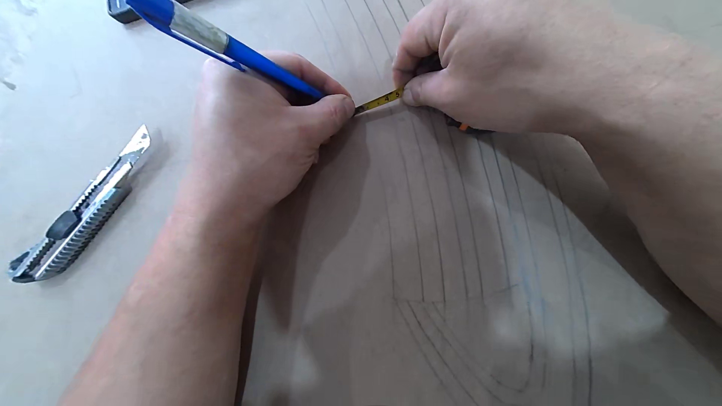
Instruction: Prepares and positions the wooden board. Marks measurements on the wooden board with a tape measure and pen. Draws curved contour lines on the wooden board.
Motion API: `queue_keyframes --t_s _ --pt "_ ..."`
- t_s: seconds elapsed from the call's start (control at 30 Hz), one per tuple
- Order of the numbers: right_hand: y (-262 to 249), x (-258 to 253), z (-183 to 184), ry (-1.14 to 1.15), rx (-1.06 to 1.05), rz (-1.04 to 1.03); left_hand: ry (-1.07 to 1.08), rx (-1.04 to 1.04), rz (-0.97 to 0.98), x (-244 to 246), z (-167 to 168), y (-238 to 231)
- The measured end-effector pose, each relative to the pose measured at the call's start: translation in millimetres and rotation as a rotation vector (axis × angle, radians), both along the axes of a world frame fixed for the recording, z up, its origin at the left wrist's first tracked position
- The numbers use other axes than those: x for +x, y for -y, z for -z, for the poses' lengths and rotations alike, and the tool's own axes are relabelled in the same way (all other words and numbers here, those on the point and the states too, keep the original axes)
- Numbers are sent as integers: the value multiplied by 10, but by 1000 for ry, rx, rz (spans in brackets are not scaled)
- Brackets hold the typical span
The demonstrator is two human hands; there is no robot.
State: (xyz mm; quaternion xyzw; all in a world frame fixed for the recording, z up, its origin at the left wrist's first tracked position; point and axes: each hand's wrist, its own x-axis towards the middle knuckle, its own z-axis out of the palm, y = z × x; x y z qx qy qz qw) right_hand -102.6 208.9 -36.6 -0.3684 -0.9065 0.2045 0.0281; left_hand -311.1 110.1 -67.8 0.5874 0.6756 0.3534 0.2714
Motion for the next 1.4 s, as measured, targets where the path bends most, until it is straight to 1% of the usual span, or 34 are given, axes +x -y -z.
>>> queue_keyframes --t_s 0.3,0.6,1.0,1.4 --pt "189 86 18 -25 16 14 35 17 41 25 34 131" --pt "360 162 44 -63 38 9 10 27 67 36 66 254" --pt "613 247 39 -60 44 56 32 51 103 87 94 441" --pt "820 306 38 -55 72 48 17 51 129 129 90 612"
